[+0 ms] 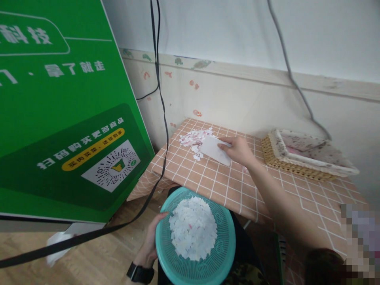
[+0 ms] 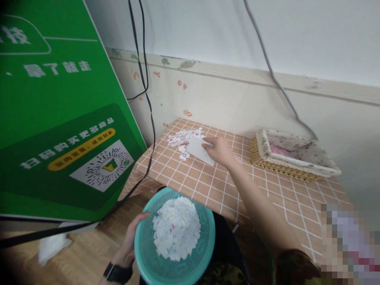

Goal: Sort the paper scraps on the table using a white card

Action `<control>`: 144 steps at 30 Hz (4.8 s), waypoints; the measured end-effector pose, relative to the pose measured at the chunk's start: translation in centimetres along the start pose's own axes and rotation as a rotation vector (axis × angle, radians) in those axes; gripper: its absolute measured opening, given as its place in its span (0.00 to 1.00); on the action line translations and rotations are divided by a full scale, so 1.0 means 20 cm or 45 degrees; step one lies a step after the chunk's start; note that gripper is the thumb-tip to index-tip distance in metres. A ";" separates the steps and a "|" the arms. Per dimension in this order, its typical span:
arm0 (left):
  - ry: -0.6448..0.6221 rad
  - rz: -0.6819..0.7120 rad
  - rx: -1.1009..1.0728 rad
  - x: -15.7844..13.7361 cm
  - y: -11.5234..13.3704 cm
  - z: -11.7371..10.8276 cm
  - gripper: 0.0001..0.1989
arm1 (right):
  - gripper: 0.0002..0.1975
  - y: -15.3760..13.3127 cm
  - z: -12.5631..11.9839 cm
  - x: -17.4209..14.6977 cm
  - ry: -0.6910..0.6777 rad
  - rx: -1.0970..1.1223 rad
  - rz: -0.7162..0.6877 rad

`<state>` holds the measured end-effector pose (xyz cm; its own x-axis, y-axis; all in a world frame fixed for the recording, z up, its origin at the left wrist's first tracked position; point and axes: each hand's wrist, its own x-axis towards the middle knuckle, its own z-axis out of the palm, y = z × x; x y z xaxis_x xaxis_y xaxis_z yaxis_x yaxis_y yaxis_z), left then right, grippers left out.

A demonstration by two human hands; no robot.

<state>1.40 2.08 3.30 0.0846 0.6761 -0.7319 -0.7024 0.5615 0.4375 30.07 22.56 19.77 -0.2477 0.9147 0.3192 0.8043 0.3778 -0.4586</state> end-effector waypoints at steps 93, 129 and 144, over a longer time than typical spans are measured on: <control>-0.030 0.014 0.058 0.11 -0.10 0.01 0.09 | 0.16 -0.08 -0.07 0.17 -0.171 -0.179 -0.265; -0.014 0.172 -0.045 -0.06 0.17 -0.03 0.07 | 0.15 -0.21 0.15 -0.27 0.056 -0.153 -0.374; -0.009 0.211 -0.091 -0.12 0.19 0.03 0.05 | 0.17 -0.27 0.20 -0.45 0.039 -0.076 -0.450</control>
<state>-1.05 2.94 7.07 -0.0315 0.7603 -0.6488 -0.7557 0.4067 0.5133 25.86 12.81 16.03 -0.5004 0.7239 0.4749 0.7022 0.6602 -0.2666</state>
